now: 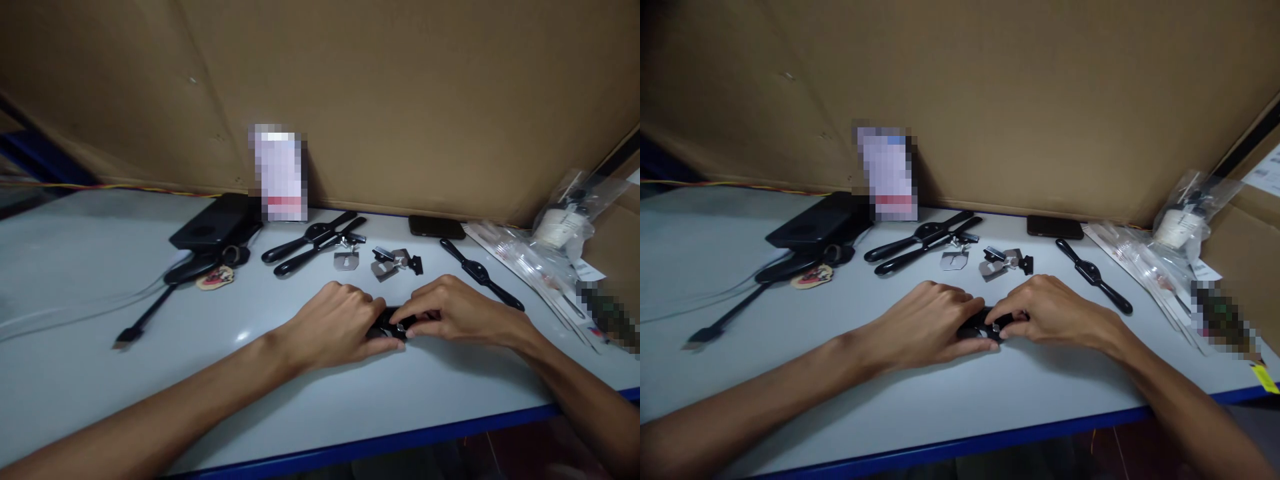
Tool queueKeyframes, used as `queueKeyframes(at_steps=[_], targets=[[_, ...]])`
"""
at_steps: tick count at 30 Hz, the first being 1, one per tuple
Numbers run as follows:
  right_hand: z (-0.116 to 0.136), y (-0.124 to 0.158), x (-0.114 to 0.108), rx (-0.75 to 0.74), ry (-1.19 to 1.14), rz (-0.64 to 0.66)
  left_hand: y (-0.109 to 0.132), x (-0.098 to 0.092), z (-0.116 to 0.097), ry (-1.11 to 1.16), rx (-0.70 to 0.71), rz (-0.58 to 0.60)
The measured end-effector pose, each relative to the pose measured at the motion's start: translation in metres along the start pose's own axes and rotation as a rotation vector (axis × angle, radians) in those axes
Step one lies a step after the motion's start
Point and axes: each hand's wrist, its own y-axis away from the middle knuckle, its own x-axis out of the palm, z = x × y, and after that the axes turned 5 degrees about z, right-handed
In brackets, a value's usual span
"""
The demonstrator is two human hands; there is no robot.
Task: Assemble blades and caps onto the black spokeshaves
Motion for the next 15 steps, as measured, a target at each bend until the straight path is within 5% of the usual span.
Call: queueKeyframes(at_steps=[15], targets=[[0.008,0.009,-0.009,0.202,0.358,0.061,0.001,0.003,0.005,0.002,0.053,-0.061]])
